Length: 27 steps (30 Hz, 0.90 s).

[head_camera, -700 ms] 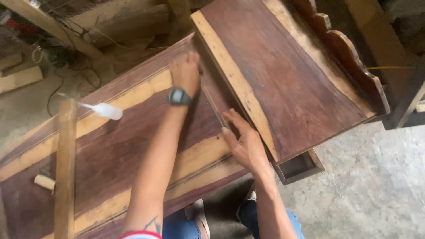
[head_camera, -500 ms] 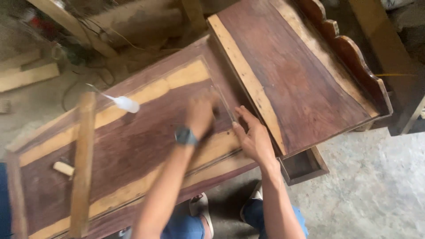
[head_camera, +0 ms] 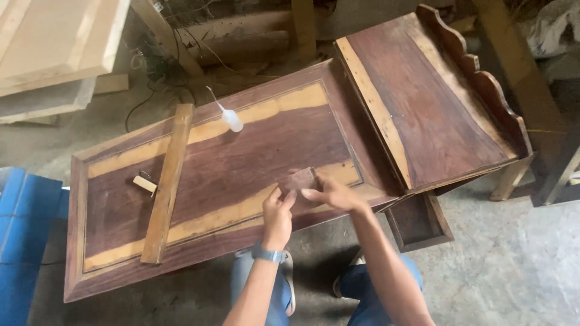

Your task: Sanding the edges and surfaces of a wooden furniture component to smooth the wood.

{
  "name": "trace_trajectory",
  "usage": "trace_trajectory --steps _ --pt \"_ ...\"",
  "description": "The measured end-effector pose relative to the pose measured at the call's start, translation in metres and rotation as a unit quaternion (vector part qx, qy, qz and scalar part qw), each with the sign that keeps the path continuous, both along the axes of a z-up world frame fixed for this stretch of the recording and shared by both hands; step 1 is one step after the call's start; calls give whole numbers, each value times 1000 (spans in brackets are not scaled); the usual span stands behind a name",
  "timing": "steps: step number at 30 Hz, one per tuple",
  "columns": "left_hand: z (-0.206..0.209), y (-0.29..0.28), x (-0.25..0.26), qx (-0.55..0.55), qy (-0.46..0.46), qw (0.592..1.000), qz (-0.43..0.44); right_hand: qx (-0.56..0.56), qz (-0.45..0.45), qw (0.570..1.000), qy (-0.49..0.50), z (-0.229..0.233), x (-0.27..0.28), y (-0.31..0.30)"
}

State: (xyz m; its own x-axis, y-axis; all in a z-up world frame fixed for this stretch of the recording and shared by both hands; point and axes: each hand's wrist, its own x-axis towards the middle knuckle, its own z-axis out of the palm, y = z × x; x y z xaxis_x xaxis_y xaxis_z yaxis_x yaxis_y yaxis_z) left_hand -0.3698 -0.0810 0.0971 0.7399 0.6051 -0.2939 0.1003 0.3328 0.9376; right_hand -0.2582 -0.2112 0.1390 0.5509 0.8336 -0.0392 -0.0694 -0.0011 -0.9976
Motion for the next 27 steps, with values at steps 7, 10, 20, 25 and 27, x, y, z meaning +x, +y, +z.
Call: trace_trajectory --steps 7,10,20,25,27 --pt "-13 48 59 284 31 955 -76 -64 -331 903 -266 46 9 -29" --pt "-62 81 102 412 56 903 -111 -113 -484 754 -430 37 62 -67" --pt "-63 108 171 428 -16 900 -87 -438 -300 673 -515 -63 195 -48" --pt "-56 110 167 377 -5 918 -124 -447 -262 693 -501 -67 246 -37" --pt "-50 109 167 380 12 916 -128 -399 -266 697 -533 -52 223 -36"
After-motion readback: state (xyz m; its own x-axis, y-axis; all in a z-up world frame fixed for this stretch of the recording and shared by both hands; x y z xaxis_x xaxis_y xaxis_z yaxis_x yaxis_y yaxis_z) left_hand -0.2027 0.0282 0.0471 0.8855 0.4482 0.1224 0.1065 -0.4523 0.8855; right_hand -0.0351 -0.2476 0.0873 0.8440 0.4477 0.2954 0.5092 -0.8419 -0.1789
